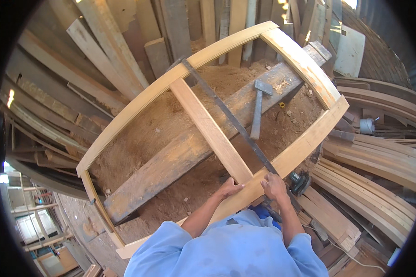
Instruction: The person is assembling a wooden frame by using a large metal bar clamp to hold the pieces in place and tapping components with a hammer.
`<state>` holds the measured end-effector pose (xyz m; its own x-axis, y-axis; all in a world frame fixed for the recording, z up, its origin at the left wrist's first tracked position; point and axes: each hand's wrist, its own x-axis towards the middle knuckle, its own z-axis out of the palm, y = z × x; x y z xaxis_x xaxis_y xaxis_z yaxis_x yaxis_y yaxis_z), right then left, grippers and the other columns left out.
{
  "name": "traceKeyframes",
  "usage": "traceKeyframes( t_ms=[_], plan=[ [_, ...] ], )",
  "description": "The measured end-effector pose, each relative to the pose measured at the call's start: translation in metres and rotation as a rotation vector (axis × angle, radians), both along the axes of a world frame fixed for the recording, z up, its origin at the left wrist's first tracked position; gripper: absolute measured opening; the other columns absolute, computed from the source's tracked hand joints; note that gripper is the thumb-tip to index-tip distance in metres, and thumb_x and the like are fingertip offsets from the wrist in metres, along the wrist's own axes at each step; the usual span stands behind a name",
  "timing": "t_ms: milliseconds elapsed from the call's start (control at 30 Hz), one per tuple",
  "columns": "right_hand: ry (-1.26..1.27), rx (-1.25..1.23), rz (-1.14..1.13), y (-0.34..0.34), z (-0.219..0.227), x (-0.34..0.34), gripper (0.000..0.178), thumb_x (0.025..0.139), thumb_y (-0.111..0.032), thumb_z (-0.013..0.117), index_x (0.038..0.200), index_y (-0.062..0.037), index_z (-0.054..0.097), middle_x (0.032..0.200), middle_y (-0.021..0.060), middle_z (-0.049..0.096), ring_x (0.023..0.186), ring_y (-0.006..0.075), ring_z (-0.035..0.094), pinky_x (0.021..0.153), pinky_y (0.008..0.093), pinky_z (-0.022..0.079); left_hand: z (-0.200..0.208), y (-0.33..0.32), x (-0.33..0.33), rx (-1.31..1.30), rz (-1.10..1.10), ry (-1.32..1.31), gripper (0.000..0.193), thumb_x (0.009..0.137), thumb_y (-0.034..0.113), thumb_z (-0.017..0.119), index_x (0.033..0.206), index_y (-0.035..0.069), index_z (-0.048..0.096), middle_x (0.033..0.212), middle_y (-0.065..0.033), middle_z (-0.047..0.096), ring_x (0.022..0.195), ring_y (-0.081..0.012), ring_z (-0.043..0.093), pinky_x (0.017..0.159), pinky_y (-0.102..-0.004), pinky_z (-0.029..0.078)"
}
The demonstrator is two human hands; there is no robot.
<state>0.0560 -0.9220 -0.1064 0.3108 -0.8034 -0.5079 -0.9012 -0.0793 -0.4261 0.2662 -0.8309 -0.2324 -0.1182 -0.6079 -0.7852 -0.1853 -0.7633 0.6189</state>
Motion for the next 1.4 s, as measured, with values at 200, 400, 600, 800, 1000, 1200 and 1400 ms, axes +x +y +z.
traceKeyframes(
  t_ms=[200,400,600,800,1000,1200,1400],
  plan=[
    [0.033,0.064,0.090,0.011,-0.014,-0.006,0.033,0.084,-0.028,0.066,0.097,0.0026,0.068,0.096,0.0245,0.069,0.095,0.0403,0.066,0.085,0.0465,0.051,-0.027,0.012,-0.003,-0.036,-0.006,-0.067,0.086,0.079,0.049,0.073,0.129,-0.016,0.047,0.129,-0.0332,0.057,0.120,-0.0378,0.058,0.099,-0.0410,0.047],
    [-0.014,0.113,0.099,0.018,-0.011,-0.018,0.032,0.084,-0.028,0.066,0.097,0.0013,0.069,0.094,0.0246,0.070,0.095,0.0398,0.067,0.086,0.0464,0.051,-0.016,0.007,-0.013,-0.091,0.037,-0.111,0.084,0.077,0.047,0.075,0.128,-0.014,0.048,0.123,-0.0309,0.060,0.114,-0.0345,0.061,0.094,-0.0400,0.049],
    [-0.119,0.113,0.147,0.039,-0.020,-0.052,0.030,0.083,-0.027,0.066,0.094,0.0012,0.069,0.094,0.0239,0.070,0.094,0.0404,0.067,0.086,0.0474,0.052,-0.024,0.013,-0.018,-0.111,0.140,-0.171,0.069,0.075,0.037,0.078,0.118,-0.012,0.057,0.094,-0.0170,0.067,0.077,-0.0217,0.063,0.066,-0.0353,0.050],
    [-0.175,0.085,0.248,0.061,-0.021,-0.105,0.028,0.084,-0.028,0.065,0.095,-0.0024,0.068,0.098,0.0236,0.069,0.097,0.0419,0.066,0.086,0.0489,0.051,-0.028,0.017,-0.013,-0.215,0.278,-0.146,0.050,0.076,0.026,0.078,0.112,-0.006,0.064,0.104,-0.0192,0.070,0.091,-0.0239,0.068,0.077,-0.0370,0.054],
    [-0.016,0.203,0.126,0.075,-0.004,-0.155,0.032,0.082,-0.029,0.066,0.101,-0.0031,0.070,0.101,0.0243,0.070,0.100,0.0422,0.066,0.088,0.0500,0.051,0.004,0.004,-0.043,-0.051,0.149,-0.429,0.049,0.082,0.033,0.071,0.112,-0.005,0.065,0.115,-0.0258,0.068,0.112,-0.0348,0.064,0.097,-0.0382,0.048],
    [-0.035,0.213,-0.029,0.091,0.005,-0.169,0.031,0.082,-0.028,0.065,0.100,-0.0029,0.069,0.101,0.0249,0.070,0.102,0.0415,0.066,0.088,0.0487,0.051,-0.004,0.000,-0.023,0.034,0.069,-0.240,0.048,0.087,0.031,0.064,0.118,-0.006,0.065,0.114,-0.0213,0.069,0.108,-0.0291,0.066,0.090,-0.0377,0.052],
    [0.003,0.199,-0.087,0.113,-0.012,-0.142,0.030,0.084,-0.027,0.065,0.099,-0.0018,0.069,0.101,0.0241,0.070,0.102,0.0412,0.065,0.088,0.0483,0.051,-0.044,0.007,0.009,0.151,0.474,0.225,0.065,0.100,0.048,0.051,0.134,-0.007,0.053,0.125,-0.0181,0.064,0.106,-0.0250,0.065,0.088,-0.0400,0.054]
  ],
)
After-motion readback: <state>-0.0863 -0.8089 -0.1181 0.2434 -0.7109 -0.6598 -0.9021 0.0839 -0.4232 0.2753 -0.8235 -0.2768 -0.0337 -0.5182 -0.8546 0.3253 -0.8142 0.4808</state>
